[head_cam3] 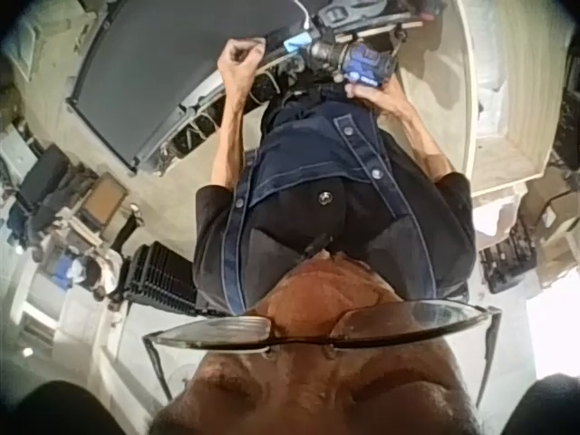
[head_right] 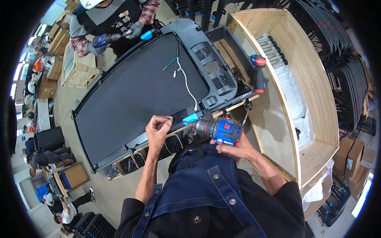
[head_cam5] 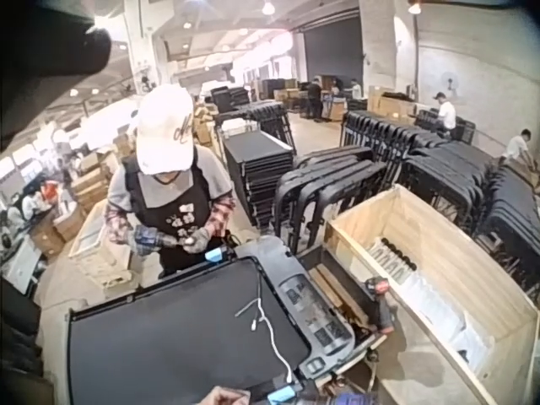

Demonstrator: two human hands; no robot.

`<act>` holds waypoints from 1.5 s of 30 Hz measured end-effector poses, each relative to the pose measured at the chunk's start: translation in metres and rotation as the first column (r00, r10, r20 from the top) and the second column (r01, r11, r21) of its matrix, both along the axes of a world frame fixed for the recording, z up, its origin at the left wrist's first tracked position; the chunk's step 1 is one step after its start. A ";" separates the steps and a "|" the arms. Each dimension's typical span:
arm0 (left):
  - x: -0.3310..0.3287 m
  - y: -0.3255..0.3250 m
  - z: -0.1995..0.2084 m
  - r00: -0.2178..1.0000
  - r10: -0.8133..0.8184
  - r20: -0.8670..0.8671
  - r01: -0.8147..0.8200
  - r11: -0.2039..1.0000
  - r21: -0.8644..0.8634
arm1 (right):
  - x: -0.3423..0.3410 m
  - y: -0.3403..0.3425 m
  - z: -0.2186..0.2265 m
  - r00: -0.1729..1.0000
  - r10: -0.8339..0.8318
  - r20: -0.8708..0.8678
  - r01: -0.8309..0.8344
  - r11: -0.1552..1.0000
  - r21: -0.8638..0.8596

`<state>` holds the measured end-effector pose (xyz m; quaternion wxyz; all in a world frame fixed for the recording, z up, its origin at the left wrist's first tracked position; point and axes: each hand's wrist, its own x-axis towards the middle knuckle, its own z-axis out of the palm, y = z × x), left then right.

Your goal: Assembling treadmill components using power tools in a factory setting.

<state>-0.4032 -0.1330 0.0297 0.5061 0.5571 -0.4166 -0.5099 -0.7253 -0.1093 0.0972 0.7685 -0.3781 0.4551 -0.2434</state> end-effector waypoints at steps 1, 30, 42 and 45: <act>-0.004 0.004 0.008 1.000 0.027 0.017 -0.027 0.999 0.023 | 0.003 -0.002 -0.001 1.000 0.013 -0.002 -0.013 1.000 0.003; 0.008 0.056 -0.021 0.839 -0.013 -0.545 0.171 0.956 0.239 | 0.036 -0.015 -0.002 0.905 0.276 -0.324 -0.368 0.890 -0.268; 0.000 0.047 -0.021 0.880 0.011 -0.476 0.091 0.978 0.190 | 0.055 0.005 0.002 0.990 0.084 -0.113 -0.077 0.995 0.067; 0.012 0.023 0.005 0.986 -0.034 0.166 0.015 0.993 0.113 | 0.054 0.003 0.008 0.996 -0.012 -0.093 0.015 1.000 0.027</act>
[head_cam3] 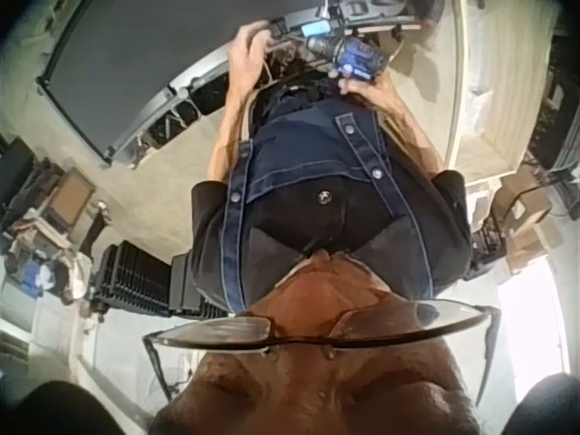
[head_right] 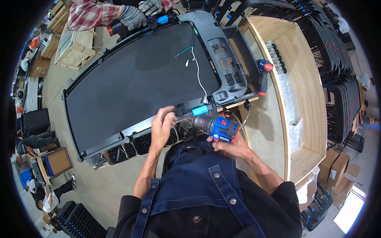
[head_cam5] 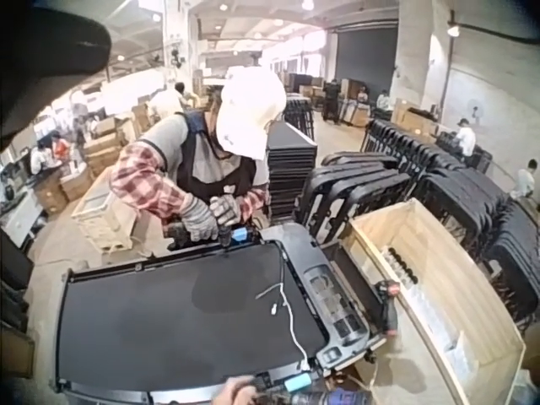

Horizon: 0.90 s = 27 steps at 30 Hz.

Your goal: Assembling treadmill components using power tools in a factory setting.

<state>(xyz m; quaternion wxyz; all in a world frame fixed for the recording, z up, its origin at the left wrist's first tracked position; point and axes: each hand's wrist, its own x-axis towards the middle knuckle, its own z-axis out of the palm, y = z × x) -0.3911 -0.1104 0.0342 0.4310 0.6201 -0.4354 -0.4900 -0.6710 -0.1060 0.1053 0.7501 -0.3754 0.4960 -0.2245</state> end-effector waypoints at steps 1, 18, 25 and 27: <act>0.005 -0.009 0.003 0.919 -0.029 0.394 0.114 0.974 -0.195 | 0.000 -0.002 0.001 1.000 0.005 -0.006 -0.005 1.000 -0.003; 0.025 -0.078 -0.043 0.512 -0.250 0.822 0.684 0.698 -0.213 | 0.018 -0.071 0.010 0.586 0.311 -0.749 -0.679 0.693 -0.243; 0.026 -0.079 -0.043 0.570 -0.236 0.787 0.658 0.704 -0.266 | 0.043 -0.107 0.022 0.436 0.422 -0.795 -0.795 0.594 -0.120; 0.026 -0.079 -0.043 0.597 -0.255 0.761 0.652 0.707 -0.275 | 0.045 -0.112 0.017 0.433 0.406 -0.805 -0.801 0.583 -0.137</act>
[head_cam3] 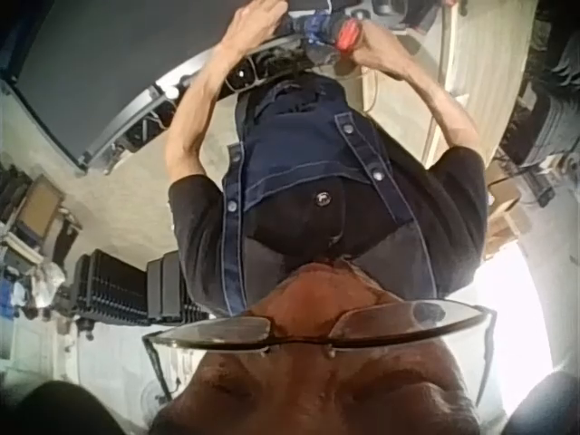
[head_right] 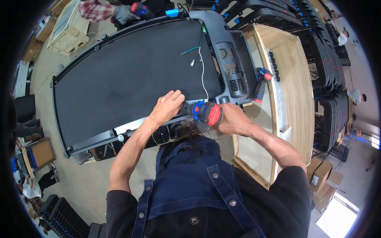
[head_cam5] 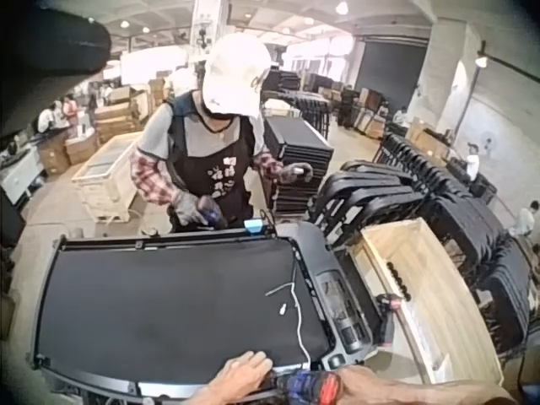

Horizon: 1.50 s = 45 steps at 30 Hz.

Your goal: Assembling treadmill components using power tools in a factory setting.

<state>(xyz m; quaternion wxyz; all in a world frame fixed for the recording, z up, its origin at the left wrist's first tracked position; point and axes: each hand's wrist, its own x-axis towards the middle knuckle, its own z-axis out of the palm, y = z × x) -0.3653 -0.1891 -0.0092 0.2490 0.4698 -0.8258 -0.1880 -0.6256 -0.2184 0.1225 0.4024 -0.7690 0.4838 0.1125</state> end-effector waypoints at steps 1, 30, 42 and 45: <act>0.000 0.000 0.000 1.000 0.002 -0.005 -0.002 1.000 0.001 | 0.002 -0.003 0.000 0.999 0.017 -0.037 -0.016 0.999 0.029; 0.011 -0.001 -0.008 0.991 -0.019 -0.134 0.019 1.000 -0.002 | 0.040 0.015 0.014 0.997 0.014 -0.071 -0.020 0.996 -0.084; 0.010 -0.003 -0.018 0.975 0.010 -0.221 -0.012 1.000 -0.008 | 0.087 -0.021 0.036 0.902 0.179 -0.393 -0.180 0.983 0.036; 0.010 -0.002 -0.022 0.968 -0.014 -0.252 0.007 1.000 -0.029 | 0.088 -0.021 0.031 0.890 0.206 -0.406 -0.225 0.974 0.001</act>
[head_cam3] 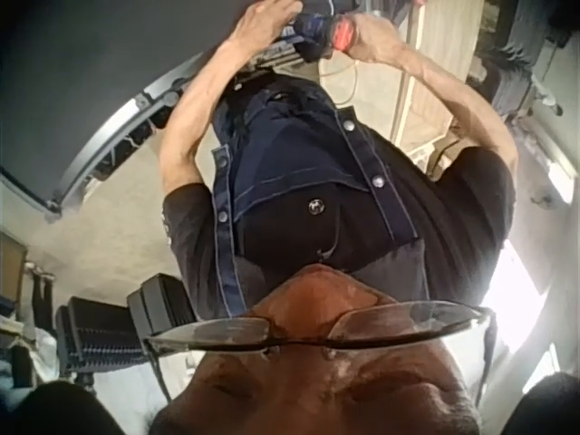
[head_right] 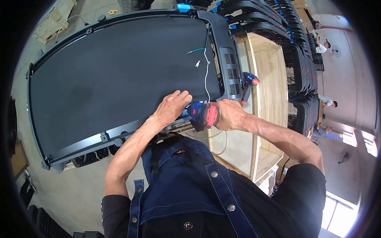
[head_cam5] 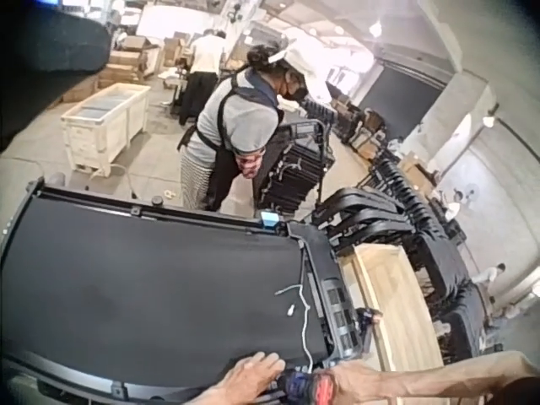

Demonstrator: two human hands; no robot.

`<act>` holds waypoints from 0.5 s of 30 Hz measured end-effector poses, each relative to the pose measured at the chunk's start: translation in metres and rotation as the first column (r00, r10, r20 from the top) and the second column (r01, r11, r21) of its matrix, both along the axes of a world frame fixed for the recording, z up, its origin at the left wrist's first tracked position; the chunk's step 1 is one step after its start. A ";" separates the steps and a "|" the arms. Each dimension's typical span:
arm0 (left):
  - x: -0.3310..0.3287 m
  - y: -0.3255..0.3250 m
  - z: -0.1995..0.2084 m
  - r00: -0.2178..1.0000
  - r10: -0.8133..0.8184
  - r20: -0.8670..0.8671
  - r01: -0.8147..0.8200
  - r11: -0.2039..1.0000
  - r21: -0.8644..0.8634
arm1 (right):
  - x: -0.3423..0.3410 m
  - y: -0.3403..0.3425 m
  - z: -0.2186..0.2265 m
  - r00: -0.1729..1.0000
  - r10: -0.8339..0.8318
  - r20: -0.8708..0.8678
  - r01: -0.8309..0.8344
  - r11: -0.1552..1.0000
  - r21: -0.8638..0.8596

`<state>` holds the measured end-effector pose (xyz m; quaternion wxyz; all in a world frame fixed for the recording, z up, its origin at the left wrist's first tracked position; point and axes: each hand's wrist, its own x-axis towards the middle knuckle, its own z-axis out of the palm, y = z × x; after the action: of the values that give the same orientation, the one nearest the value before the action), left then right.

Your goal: Assembling treadmill components using power tools in a factory setting.

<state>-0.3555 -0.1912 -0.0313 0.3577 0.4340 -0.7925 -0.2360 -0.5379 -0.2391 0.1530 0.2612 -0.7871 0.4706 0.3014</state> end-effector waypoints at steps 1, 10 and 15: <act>0.000 0.001 0.000 1.000 0.008 -0.009 -0.008 1.000 -0.001 | 0.001 -0.001 -0.001 1.000 0.002 -0.012 -0.002 1.000 0.011; -0.006 0.105 0.037 0.890 0.420 -0.176 -0.422 0.906 0.027 | -0.017 -0.012 -0.013 0.994 0.050 0.101 -0.053 0.998 0.030; -0.020 0.194 -0.108 0.745 0.551 0.375 -0.666 0.585 0.462 | -0.030 -0.028 -0.014 0.974 0.138 0.177 -0.151 0.986 0.065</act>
<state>-0.3754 0.0030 -0.1389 0.1920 0.7861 -0.5162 -0.2807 -0.5679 -0.2671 0.1393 0.3087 -0.8315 0.3757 0.2685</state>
